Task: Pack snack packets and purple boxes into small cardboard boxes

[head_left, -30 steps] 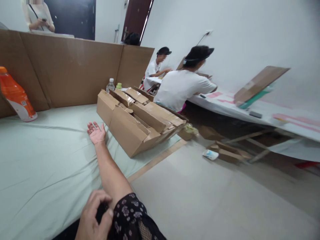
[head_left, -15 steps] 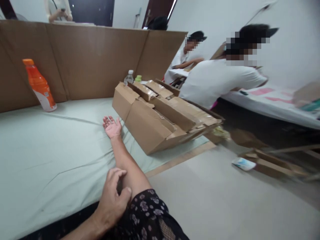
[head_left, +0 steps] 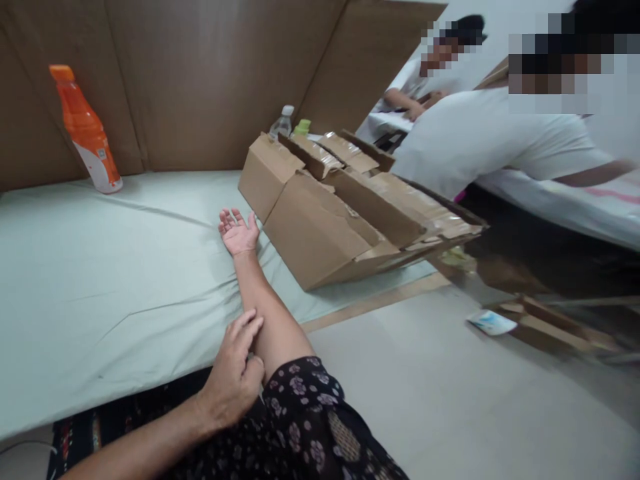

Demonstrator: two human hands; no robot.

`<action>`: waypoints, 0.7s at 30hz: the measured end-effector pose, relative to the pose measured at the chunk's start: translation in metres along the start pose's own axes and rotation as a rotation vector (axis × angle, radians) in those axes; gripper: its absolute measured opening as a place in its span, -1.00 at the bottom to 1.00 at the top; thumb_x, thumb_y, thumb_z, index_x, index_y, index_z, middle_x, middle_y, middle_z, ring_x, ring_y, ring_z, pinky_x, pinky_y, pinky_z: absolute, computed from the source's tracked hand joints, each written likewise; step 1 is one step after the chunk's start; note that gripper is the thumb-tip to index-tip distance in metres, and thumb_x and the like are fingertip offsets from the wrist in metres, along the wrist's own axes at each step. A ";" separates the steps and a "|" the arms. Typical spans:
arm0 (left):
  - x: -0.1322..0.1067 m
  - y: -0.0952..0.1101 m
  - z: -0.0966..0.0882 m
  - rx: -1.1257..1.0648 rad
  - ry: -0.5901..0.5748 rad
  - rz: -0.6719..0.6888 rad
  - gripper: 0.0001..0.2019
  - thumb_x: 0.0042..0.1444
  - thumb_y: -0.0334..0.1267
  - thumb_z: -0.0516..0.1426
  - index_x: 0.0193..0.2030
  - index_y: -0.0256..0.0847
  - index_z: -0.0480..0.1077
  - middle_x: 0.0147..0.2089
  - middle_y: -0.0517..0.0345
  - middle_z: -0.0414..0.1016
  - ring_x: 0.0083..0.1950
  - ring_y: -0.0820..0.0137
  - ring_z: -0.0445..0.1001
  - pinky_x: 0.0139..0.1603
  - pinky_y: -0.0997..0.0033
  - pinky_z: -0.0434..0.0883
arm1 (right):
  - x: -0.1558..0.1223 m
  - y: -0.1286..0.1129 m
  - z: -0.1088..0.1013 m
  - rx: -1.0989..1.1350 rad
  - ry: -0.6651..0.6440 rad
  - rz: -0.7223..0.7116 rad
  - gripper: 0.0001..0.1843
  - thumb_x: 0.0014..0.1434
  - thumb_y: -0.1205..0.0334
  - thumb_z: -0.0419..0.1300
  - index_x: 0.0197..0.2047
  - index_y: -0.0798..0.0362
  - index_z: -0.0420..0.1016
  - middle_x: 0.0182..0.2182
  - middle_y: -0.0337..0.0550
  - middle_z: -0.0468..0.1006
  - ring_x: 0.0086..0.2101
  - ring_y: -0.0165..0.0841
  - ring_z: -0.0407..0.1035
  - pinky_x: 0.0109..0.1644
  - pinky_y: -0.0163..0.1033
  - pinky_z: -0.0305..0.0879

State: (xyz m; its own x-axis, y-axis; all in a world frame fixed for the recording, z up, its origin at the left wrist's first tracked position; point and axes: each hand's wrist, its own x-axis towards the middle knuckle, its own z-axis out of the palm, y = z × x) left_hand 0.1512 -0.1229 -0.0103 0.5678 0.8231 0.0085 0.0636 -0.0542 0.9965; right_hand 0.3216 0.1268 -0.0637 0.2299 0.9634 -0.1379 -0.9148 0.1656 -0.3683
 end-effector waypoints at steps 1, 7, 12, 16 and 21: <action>-0.004 0.001 0.001 -0.022 -0.004 -0.007 -0.37 -0.02 -0.45 0.08 0.26 -0.24 0.38 0.42 -0.15 0.27 0.46 0.05 0.19 0.52 -0.09 0.05 | 0.000 0.000 -0.001 -0.002 -0.001 -0.001 -0.50 0.45 -0.12 -0.13 -0.11 0.08 0.45 -0.18 0.00 0.62 -0.16 -0.27 0.54 -0.23 -0.16 0.55; -0.044 0.015 -0.003 -0.246 0.009 -0.189 -0.66 -0.11 -0.40 0.15 -0.14 -0.18 0.57 -0.11 0.05 0.58 -0.02 0.18 0.49 0.15 0.14 0.37 | 0.000 -0.001 -0.009 0.008 0.018 -0.023 -0.48 0.42 -0.17 -0.10 -0.07 0.07 0.46 -0.09 0.03 0.61 -0.06 -0.25 0.53 -0.17 -0.13 0.56; -0.040 0.001 0.006 -0.600 0.094 -0.513 -0.87 0.01 -0.29 0.18 -0.27 -0.22 0.46 -0.37 0.18 0.51 -0.30 0.37 0.46 -0.13 0.35 0.41 | -0.004 -0.002 -0.011 0.029 0.033 -0.073 -0.45 0.43 -0.16 -0.16 -0.08 0.07 0.48 0.09 0.08 0.54 0.03 -0.27 0.50 -0.13 -0.15 0.54; -0.014 -0.008 0.018 -0.922 0.082 -0.719 -0.78 0.29 -0.14 0.12 -0.18 -0.27 0.46 -0.30 0.13 0.52 -0.32 0.40 0.50 -0.17 0.34 0.47 | -0.009 -0.003 -0.010 0.030 0.032 -0.093 -0.42 0.43 -0.17 -0.20 -0.11 0.07 0.47 0.10 0.09 0.53 0.04 -0.28 0.49 -0.14 -0.18 0.52; 0.011 -0.009 0.027 -1.225 0.038 -0.806 -0.68 0.38 -0.05 0.17 0.08 -0.26 0.44 0.02 0.01 0.54 -0.08 0.27 0.57 -0.05 0.15 0.56 | -0.012 -0.001 -0.012 0.016 0.035 -0.098 -0.42 0.41 -0.20 -0.18 -0.12 0.06 0.47 0.06 0.08 0.54 0.03 -0.29 0.47 -0.09 -0.17 0.48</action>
State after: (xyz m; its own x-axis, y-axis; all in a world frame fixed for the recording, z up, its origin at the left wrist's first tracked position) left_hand 0.1789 -0.1284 -0.0216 0.6941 0.4129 -0.5896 -0.3864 0.9048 0.1789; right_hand 0.3240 0.1125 -0.0721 0.3299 0.9345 -0.1336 -0.8923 0.2625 -0.3673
